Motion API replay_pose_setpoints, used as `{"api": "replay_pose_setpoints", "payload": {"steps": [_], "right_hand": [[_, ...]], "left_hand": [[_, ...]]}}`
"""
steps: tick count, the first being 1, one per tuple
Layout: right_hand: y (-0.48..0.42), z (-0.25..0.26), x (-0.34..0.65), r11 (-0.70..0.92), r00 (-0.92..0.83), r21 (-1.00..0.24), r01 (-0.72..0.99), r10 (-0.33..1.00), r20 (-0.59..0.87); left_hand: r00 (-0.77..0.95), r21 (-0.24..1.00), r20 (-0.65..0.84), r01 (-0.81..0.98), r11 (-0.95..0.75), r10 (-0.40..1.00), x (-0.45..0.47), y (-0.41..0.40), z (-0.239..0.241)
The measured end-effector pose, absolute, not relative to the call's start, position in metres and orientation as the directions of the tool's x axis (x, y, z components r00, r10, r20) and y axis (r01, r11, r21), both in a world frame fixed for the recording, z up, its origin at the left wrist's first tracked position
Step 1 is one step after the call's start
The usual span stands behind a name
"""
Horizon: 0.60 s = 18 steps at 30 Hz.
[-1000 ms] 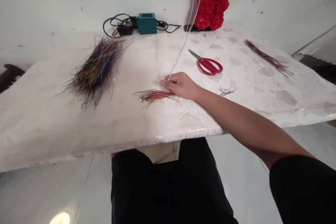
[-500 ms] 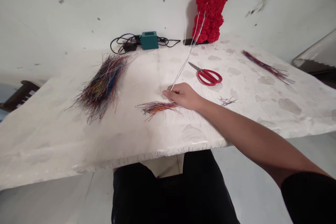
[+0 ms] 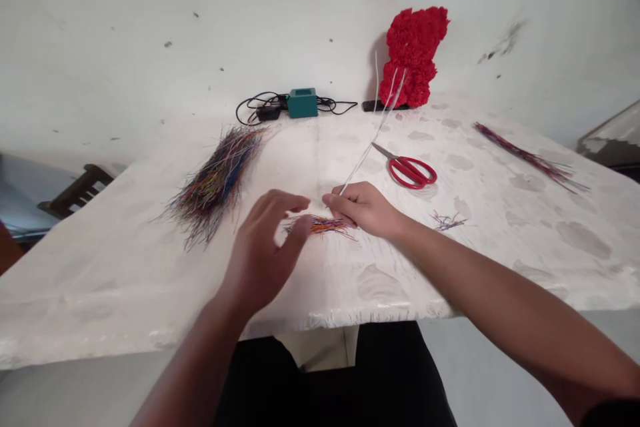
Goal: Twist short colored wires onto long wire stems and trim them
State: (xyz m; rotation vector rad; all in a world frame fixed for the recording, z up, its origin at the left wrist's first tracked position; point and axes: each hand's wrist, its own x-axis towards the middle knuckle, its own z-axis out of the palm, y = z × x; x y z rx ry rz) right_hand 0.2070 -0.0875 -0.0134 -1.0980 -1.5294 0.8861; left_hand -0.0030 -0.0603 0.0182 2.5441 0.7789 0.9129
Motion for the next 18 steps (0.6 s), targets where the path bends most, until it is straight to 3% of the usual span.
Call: {"api": "replay_pose_setpoints", "payload": {"steps": [4,12,18], "right_hand": [[-0.086,-0.015,0.206,0.232,-0.018,-0.960,0.156,0.973,0.232],[-0.089,-0.017,0.202,0.203,-0.003,-0.962,0.182,0.979,0.206],[-0.088,-0.020,0.201,0.209,-0.001,-0.959,0.189,0.977,0.213]], "left_hand": [[0.755,0.447,0.362,0.374,-0.813,0.547,0.021,-0.037,0.009],[0.665,0.645,0.479,0.176,-0.744,0.573,0.035,-0.032,-0.015],[0.637,0.611,0.540,0.153,-0.777,0.550,0.034,-0.031,-0.019]]}}
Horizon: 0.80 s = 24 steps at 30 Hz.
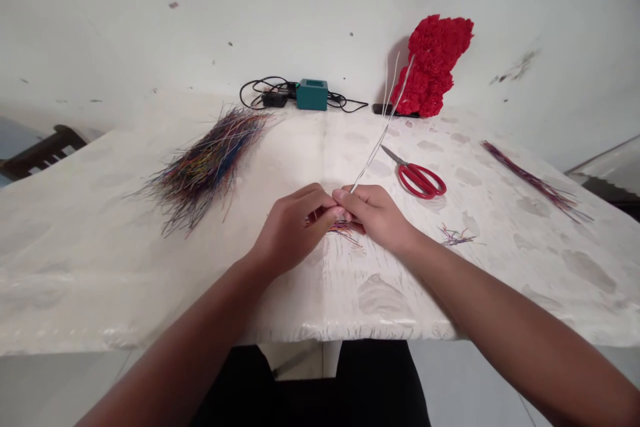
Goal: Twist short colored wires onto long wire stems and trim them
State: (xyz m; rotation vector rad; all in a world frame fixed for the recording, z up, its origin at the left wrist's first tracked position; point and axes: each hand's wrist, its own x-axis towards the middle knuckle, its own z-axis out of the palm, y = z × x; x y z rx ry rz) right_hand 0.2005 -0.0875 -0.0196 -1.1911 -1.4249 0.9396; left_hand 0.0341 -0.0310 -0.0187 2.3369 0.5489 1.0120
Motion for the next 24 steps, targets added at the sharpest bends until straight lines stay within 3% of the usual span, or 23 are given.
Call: {"api": "replay_pose_setpoints", "payload": {"steps": [24], "right_hand": [[-0.090,-0.015,0.202,0.241,-0.069,-0.965,0.098,0.969,0.235]], "left_hand": [[0.686,0.842,0.293,0.144,-0.519,0.666,0.029,-0.032,-0.007]]}}
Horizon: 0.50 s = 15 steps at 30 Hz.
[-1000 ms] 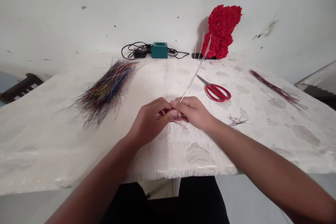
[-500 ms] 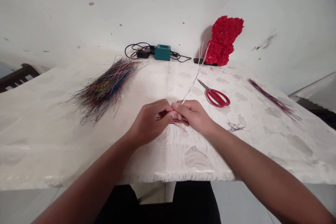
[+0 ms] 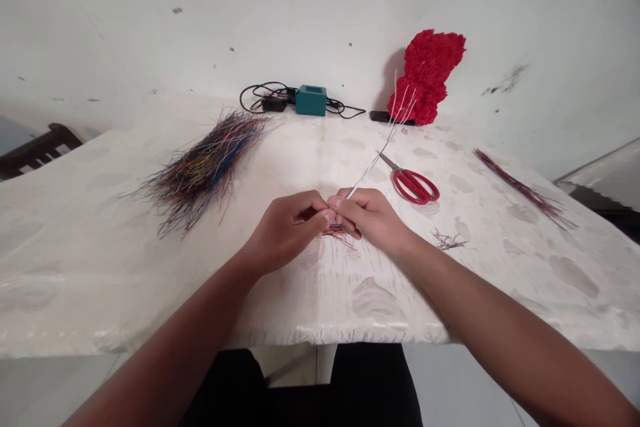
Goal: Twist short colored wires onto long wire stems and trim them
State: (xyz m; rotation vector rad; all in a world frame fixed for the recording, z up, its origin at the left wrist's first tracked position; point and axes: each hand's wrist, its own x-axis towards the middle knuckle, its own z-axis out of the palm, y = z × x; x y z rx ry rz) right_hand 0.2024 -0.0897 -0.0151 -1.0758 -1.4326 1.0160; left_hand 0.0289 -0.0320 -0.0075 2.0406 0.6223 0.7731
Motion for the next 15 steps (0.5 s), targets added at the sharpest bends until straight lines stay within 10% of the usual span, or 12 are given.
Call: {"api": "replay_pose_setpoints", "payload": {"steps": [15], "right_hand": [[-0.0901,-0.0150,0.2024,0.338,0.212,-0.901,0.270,0.893,0.398]], "left_hand": [[0.682,0.954,0.246,-0.043,-0.298,0.688,0.0227,-0.0243,-0.0082]]}}
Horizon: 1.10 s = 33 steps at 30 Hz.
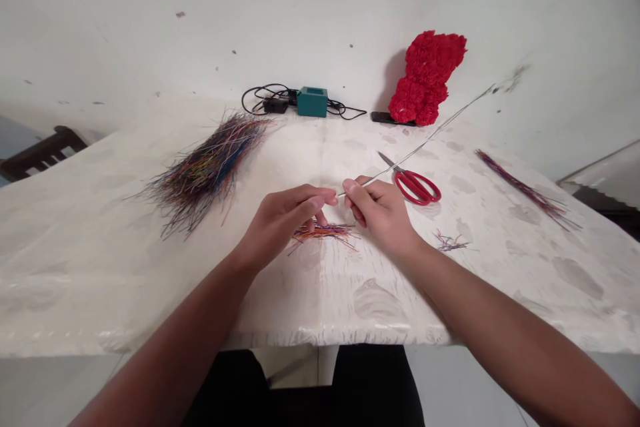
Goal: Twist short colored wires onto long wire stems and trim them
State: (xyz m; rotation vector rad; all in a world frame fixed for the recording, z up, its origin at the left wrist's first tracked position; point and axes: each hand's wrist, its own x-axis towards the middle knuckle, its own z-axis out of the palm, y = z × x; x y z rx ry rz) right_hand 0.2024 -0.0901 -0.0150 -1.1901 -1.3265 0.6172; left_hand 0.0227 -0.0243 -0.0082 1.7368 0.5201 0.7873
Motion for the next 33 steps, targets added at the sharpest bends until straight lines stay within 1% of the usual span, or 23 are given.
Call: {"api": "replay_pose_setpoints", "payload": {"steps": [3,7,9,13,16,20,24,26,33], "right_hand": [[-0.0898,-0.0147,0.2023,0.351,0.226,-0.879,0.324,0.873,0.432],[-0.0909,-0.0134,0.2010,0.384,0.227,-0.824,0.416,0.834,0.503],[-0.0912,-0.0138,0.2004,0.394,0.224,-0.798,0.456,0.816,0.532],[-0.0903,-0.0167,0.1999,0.385,0.240,-0.763,0.519,0.791,0.563],[-0.0894,-0.0185,0.1995,0.369,0.247,-0.751,0.548,0.786,0.566],[-0.0894,-0.0180,0.1989,0.368,0.236,-0.728,0.578,0.779,0.581],[-0.0897,-0.0177,0.1991,0.352,0.248,-0.721,0.597,0.773,0.583],[-0.0896,-0.0184,0.1992,0.340,0.259,-0.722,0.602,0.773,0.579],[-0.0883,-0.0204,0.1976,0.346,0.259,-0.738,0.580,0.780,0.570]], "left_hand": [[0.751,0.969,0.238,-0.139,-0.205,0.616,0.0214,-0.0235,-0.0102],[0.806,0.970,0.241,-0.191,-0.148,0.540,0.0200,-0.0234,-0.0115],[0.824,0.976,0.219,-0.184,-0.118,0.523,0.0186,-0.0232,-0.0109],[0.868,0.994,0.102,-0.075,-0.075,0.487,0.0161,-0.0235,-0.0079],[0.883,0.994,0.107,-0.086,-0.068,0.457,0.0162,-0.0241,-0.0070],[0.876,0.994,0.109,-0.082,-0.077,0.471,0.0178,-0.0244,-0.0083],[0.815,0.991,0.090,-0.017,-0.133,0.572,0.0193,-0.0239,-0.0085],[0.798,0.987,0.095,0.002,-0.159,0.595,0.0198,-0.0242,-0.0075],[0.851,0.992,0.074,-0.011,-0.123,0.520,0.0193,-0.0269,-0.0035]]}}
